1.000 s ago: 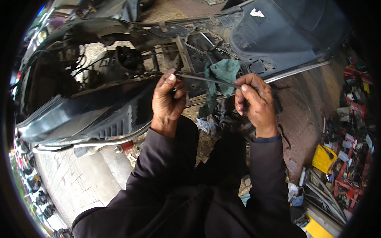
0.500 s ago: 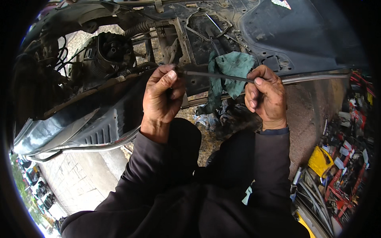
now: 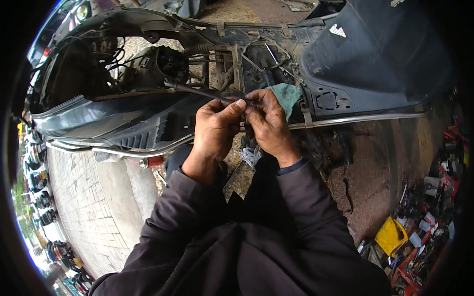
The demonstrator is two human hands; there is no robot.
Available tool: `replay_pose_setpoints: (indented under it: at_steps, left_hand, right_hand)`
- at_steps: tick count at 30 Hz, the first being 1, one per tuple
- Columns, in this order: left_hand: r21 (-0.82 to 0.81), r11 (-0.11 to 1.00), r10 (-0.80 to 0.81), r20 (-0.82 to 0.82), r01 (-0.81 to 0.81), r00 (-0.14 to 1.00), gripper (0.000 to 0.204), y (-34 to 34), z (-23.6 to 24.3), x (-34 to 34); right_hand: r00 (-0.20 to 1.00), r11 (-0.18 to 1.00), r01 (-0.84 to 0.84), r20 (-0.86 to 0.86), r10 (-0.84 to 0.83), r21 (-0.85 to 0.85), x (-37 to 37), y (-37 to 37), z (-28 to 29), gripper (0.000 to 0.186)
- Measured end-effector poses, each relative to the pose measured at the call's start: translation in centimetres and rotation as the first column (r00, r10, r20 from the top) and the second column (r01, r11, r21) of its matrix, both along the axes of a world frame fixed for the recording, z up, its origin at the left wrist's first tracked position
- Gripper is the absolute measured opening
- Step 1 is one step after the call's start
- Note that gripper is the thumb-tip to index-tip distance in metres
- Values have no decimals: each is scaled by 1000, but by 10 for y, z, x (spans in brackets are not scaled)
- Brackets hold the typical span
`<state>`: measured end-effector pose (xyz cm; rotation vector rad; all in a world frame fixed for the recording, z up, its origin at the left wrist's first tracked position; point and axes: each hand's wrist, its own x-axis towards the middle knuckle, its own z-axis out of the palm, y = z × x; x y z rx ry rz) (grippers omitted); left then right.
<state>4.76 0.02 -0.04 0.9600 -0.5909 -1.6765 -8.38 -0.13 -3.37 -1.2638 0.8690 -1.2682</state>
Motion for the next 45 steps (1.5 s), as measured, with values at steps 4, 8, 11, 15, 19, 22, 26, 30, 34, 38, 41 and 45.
replay_pose_setpoints:
  at_steps: [4,8,11,15,19,22,26,30,34,38,41,45]
  left_hand:
    - [17,999,-35,217,32,975,23,-17,7,19]
    - [-38,999,8,299,3,954,29,-48,4,34]
    - [34,998,37,162,-43,986,25,-57,4,45]
    - [8,1000,-7,128,6,992,17,-48,8,55]
    - [40,998,-45,83,42,996,17,-39,12,63]
    - [42,999,-32,42,30,999,16,-36,15,72]
    - [31,999,-38,40,36,999,15,-34,17,78]
    - [15,999,-49,8,49,999,14,-33,18,76]
    - [19,998,-60,26,59,998,15,-31,18,77]
    - [31,999,-42,-23,43,999,19,-30,21,80]
    - [20,998,-64,21,63,998,19,-30,22,80]
    - [40,998,-51,-1,51,999,18,-30,23,81]
  right_hand:
    - [987,998,28,-156,-35,-53,11,-15,0,15]
    - [999,996,40,-36,-37,76,28,-51,3,12]
    - [984,991,123,-138,-116,47,47,-101,3,14]
    - [969,997,71,-239,-60,40,62,-140,-4,13]
    - [986,988,27,-165,-1,151,75,-148,-13,12]
    - [981,991,-10,-193,36,137,80,-150,-15,14]
    - [976,991,-51,-206,75,121,82,-173,-11,17]
    - [913,971,-149,-351,207,187,108,-198,-19,30]
    - [633,890,-385,-772,63,-243,132,-209,-33,68]
    - [772,989,-51,-634,-50,-140,124,-204,-34,50]
    - [780,944,-196,-626,-14,-265,130,-201,-37,33]
    - [782,902,-221,-619,-63,-371,153,-209,-41,19]
